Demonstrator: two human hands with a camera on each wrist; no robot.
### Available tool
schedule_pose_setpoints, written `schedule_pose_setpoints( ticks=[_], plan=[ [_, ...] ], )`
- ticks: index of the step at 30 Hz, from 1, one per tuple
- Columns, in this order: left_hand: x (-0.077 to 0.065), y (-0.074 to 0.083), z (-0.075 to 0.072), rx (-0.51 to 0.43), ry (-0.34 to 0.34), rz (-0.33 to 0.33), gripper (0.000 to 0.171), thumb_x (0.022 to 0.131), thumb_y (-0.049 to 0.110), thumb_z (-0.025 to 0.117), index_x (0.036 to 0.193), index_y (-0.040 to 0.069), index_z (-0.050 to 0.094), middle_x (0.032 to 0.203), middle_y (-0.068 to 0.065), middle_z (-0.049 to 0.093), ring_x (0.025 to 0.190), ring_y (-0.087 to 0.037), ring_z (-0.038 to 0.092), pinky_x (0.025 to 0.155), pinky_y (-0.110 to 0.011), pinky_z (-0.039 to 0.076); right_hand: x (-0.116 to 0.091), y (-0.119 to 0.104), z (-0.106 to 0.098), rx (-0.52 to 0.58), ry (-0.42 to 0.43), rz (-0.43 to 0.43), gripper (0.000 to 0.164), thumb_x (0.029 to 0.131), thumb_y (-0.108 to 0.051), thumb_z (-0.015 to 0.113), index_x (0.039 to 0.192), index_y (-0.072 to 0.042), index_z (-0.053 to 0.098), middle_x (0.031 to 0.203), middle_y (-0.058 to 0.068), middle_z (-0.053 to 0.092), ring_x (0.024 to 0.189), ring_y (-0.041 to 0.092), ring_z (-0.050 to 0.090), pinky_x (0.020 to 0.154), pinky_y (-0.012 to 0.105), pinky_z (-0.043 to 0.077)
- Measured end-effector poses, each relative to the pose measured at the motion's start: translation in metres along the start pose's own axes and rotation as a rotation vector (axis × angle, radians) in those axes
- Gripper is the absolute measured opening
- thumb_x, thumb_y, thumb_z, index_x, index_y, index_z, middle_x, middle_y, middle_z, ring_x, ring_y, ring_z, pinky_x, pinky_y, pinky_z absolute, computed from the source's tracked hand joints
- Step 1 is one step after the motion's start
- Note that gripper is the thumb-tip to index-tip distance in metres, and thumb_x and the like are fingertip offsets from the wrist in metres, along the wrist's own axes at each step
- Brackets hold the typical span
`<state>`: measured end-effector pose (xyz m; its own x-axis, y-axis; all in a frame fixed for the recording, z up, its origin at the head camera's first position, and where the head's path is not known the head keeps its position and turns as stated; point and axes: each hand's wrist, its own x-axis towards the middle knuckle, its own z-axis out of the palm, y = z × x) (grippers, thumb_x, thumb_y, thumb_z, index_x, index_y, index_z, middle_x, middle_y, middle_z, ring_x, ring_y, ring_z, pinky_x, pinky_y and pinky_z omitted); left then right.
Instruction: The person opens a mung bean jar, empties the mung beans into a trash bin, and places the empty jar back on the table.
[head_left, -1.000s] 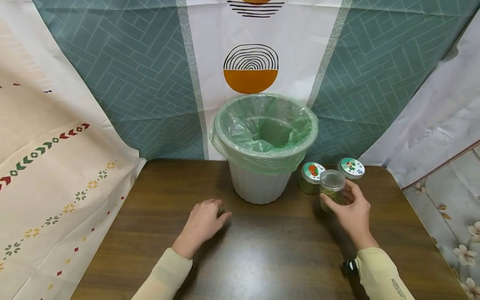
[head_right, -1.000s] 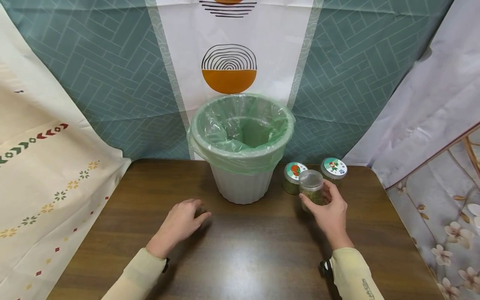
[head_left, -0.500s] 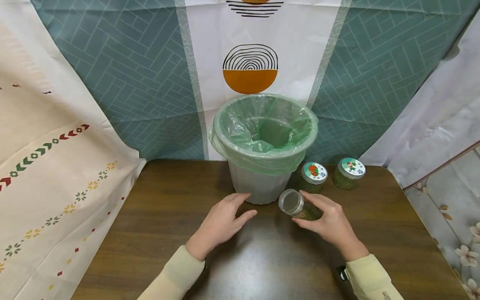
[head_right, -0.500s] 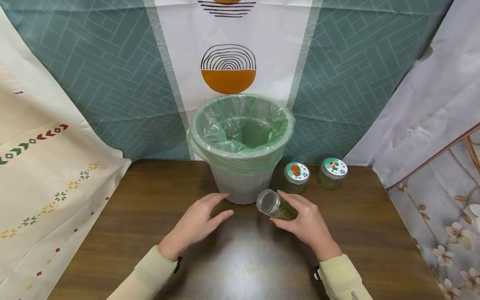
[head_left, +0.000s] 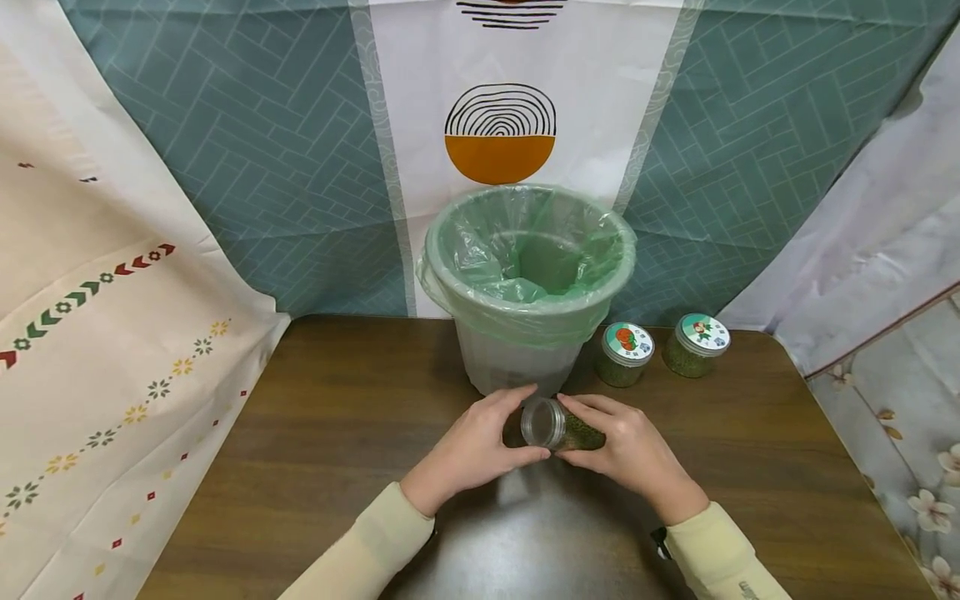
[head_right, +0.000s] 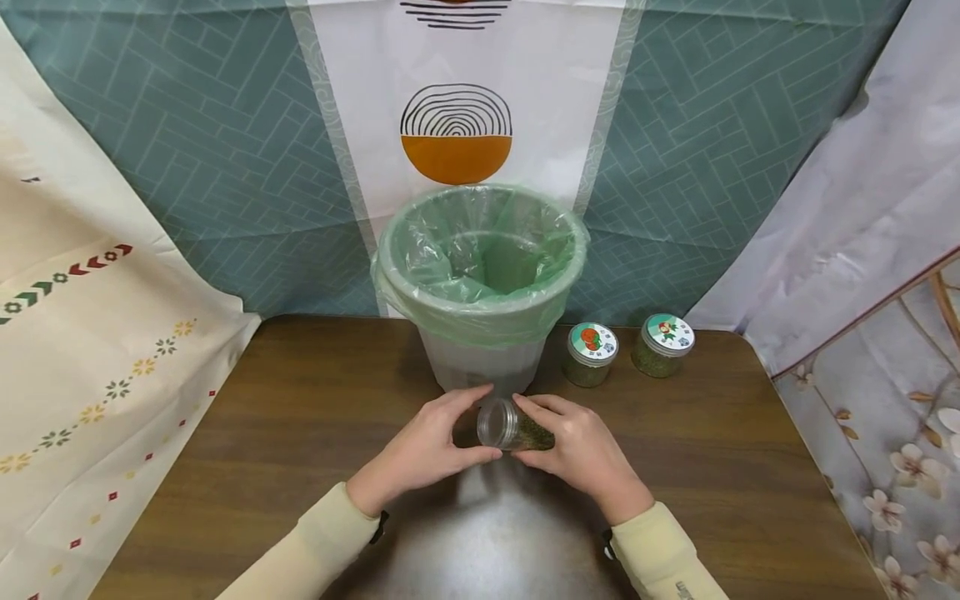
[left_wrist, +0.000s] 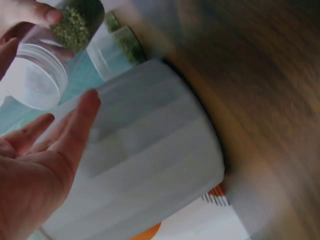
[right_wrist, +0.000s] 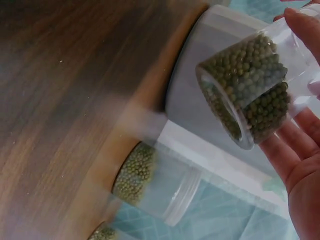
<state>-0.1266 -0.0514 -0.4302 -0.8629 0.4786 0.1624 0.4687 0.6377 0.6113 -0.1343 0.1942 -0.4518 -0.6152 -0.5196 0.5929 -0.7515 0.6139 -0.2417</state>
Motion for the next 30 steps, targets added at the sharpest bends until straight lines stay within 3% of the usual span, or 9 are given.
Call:
schedule_pose_setpoints(
  ticks=[8,17,24,30],
  plan=[
    [0.004,0.002,0.005,-0.276,0.016,0.016,0.068,0.074,0.038,0.077,0.130,0.013,0.049,0.122,-0.001,0.057,0.101,-0.011,0.062,0.074,-0.014,0.054,0.002,-0.006,0.004,0.008,-0.018,0.019,0.073,0.062,-0.036,0.085,0.127,-0.016,0.059,0.115,0.000,0.064,0.098,0.013,0.066,0.078,0.027,0.055],
    [0.004,-0.004,0.000,-0.513,0.053,-0.061,0.064,0.077,0.037,0.075,0.130,0.010,0.051,0.119,-0.010,0.059,0.090,-0.016,0.070,0.069,-0.019,0.056,0.003,-0.007,0.000,0.079,-0.130,0.164,0.077,0.069,-0.042,0.079,0.134,-0.012,0.051,0.126,0.001,0.059,0.109,0.013,0.061,0.084,0.031,0.054],
    [0.006,-0.009,-0.001,-0.481,0.070,-0.007,0.066,0.080,0.038,0.071,0.134,0.008,0.048,0.126,-0.004,0.055,0.110,-0.015,0.060,0.082,-0.020,0.054,0.007,-0.008,-0.002,0.061,-0.169,0.194,0.071,0.067,-0.041,0.081,0.127,-0.012,0.057,0.119,0.001,0.064,0.100,0.008,0.063,0.078,0.027,0.055],
    [0.008,-0.009,-0.002,-0.525,0.034,0.007,0.071,0.076,0.032,0.076,0.136,0.006,0.047,0.125,-0.005,0.055,0.107,-0.019,0.061,0.079,-0.022,0.055,0.004,-0.003,-0.003,0.009,-0.131,0.165,0.069,0.064,-0.038,0.083,0.123,-0.011,0.061,0.117,0.002,0.066,0.099,0.010,0.065,0.077,0.027,0.055]
  ],
)
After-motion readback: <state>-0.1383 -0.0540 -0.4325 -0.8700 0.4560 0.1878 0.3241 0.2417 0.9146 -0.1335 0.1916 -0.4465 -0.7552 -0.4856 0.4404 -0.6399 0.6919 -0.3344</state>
